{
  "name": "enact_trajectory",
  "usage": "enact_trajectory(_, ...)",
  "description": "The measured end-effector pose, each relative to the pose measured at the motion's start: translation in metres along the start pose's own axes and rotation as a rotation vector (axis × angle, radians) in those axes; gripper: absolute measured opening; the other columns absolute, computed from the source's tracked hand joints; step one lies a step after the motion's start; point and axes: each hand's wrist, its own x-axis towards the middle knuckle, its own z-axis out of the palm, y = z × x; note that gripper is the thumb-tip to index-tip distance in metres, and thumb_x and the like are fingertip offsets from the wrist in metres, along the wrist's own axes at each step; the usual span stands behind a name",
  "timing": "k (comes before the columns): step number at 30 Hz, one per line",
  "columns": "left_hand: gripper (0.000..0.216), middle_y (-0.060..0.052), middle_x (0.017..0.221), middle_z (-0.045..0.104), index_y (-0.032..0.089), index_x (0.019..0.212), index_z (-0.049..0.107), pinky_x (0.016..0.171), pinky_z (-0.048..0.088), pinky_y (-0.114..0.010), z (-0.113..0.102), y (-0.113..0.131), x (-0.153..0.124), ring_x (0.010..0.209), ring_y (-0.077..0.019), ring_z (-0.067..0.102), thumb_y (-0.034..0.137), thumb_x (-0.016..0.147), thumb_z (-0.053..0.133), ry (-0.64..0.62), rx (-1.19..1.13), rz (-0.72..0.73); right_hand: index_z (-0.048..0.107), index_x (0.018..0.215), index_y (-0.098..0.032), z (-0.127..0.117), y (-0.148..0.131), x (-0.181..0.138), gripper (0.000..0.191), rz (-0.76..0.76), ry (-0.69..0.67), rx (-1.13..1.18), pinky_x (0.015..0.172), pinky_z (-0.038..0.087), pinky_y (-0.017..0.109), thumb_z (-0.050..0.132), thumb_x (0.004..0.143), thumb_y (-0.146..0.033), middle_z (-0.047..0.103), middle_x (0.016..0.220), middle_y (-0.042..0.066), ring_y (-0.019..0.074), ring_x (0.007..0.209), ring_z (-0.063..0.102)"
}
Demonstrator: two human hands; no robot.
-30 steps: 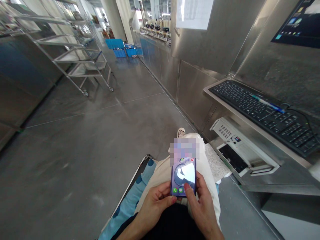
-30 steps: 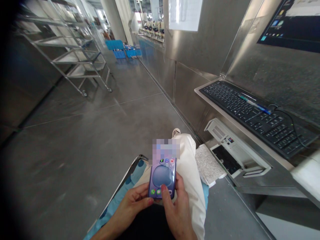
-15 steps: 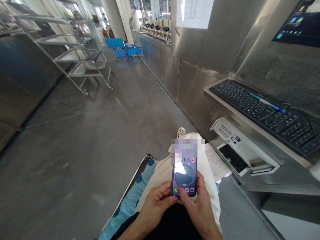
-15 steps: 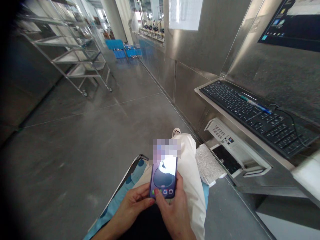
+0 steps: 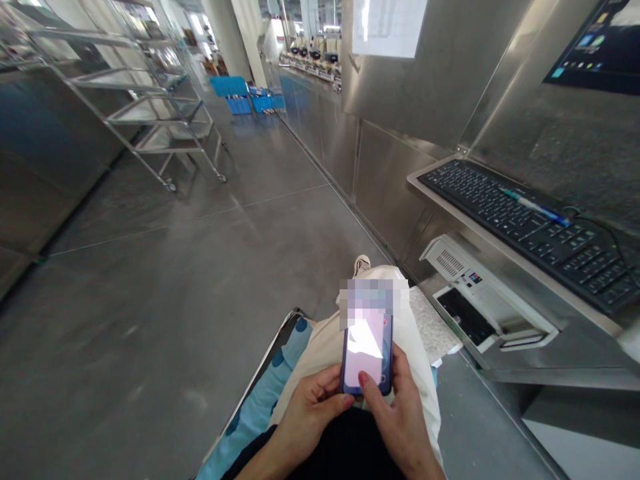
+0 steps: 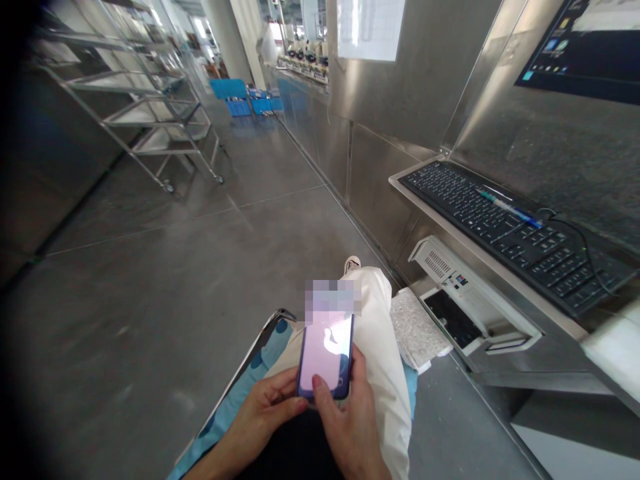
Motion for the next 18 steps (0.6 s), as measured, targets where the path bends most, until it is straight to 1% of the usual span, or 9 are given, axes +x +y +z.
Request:
enact_trajectory(3, 0.046, -0.009, 0.125, 0.057, 0.028, 0.133, 0.059, 0.109, 0.038, -0.043, -0.0009, -0.0008, 0.0010, 0.119, -0.0272, 0.053, 0.027, 0.088, 0.072, 0.002, 0.007, -0.002, 0.034, 0.139, -0.020, -0.0007, -0.0002, 0.0002, 0.062, 0.004, -0.012, 0.017, 0.091, 0.051, 0.030, 0.058, 0.088, -0.047, 0.062, 0.127, 0.009, 0.0199, 0.113, 0.061)
enact_trajectory(6, 0.046, -0.009, 0.125, 0.057, 0.028, 0.133, 0.059, 0.110, 0.037, -0.045, -0.0011, -0.0017, 0.0014, 0.119, -0.0272, 0.054, 0.026, 0.089, 0.071, -0.006, -0.009, -0.008, 0.038, 0.136, -0.021, -0.0002, -0.0005, 0.0009, 0.056, -0.012, -0.016, 0.042, 0.092, 0.051, 0.028, 0.058, 0.089, -0.046, 0.064, 0.125, 0.008, 0.0185, 0.112, 0.062)
enact_trajectory(11, 0.045, -0.010, 0.121, 0.059, 0.026, 0.131, 0.061, 0.109, 0.039, -0.045, -0.0022, -0.0032, 0.0013, 0.117, -0.0269, 0.055, 0.027, 0.088, 0.072, -0.012, -0.033, -0.011, 0.043, 0.131, -0.021, -0.0004, -0.0010, 0.0012, 0.052, -0.023, -0.006, 0.124, 0.086, 0.055, 0.025, 0.057, 0.090, -0.049, 0.066, 0.119, 0.007, 0.0170, 0.103, 0.065)
enact_trajectory(14, 0.045, -0.010, 0.119, 0.060, 0.025, 0.132, 0.060, 0.110, 0.038, -0.043, -0.0033, -0.0032, 0.0009, 0.117, -0.0254, 0.056, 0.026, 0.088, 0.072, -0.015, -0.038, -0.023, 0.049, 0.128, -0.021, -0.0026, -0.0021, 0.0015, 0.049, 0.004, -0.015, 0.212, 0.088, 0.056, 0.026, 0.054, 0.091, -0.053, 0.067, 0.120, 0.007, 0.0176, 0.104, 0.065)
enact_trajectory(16, 0.045, -0.010, 0.115, 0.062, 0.025, 0.131, 0.061, 0.107, 0.041, -0.040, -0.0028, -0.0018, 0.0006, 0.115, -0.0242, 0.057, 0.026, 0.088, 0.073, -0.018, -0.035, -0.028, 0.054, 0.125, -0.021, -0.0040, -0.0036, 0.0022, 0.047, 0.023, 0.029, 0.277, 0.089, 0.056, 0.026, 0.051, 0.092, -0.056, 0.069, 0.118, 0.007, 0.0183, 0.105, 0.065)
enact_trajectory(18, 0.043, -0.009, 0.109, 0.064, 0.025, 0.128, 0.063, 0.104, 0.044, -0.037, -0.0008, 0.0011, 0.0003, 0.111, -0.0228, 0.059, 0.025, 0.087, 0.074, -0.024, -0.040, -0.037, 0.061, 0.118, -0.020, -0.0050, -0.0054, 0.0033, 0.048, 0.042, 0.077, 0.332, 0.086, 0.057, 0.025, 0.050, 0.092, -0.059, 0.072, 0.112, 0.007, 0.0189, 0.102, 0.067)
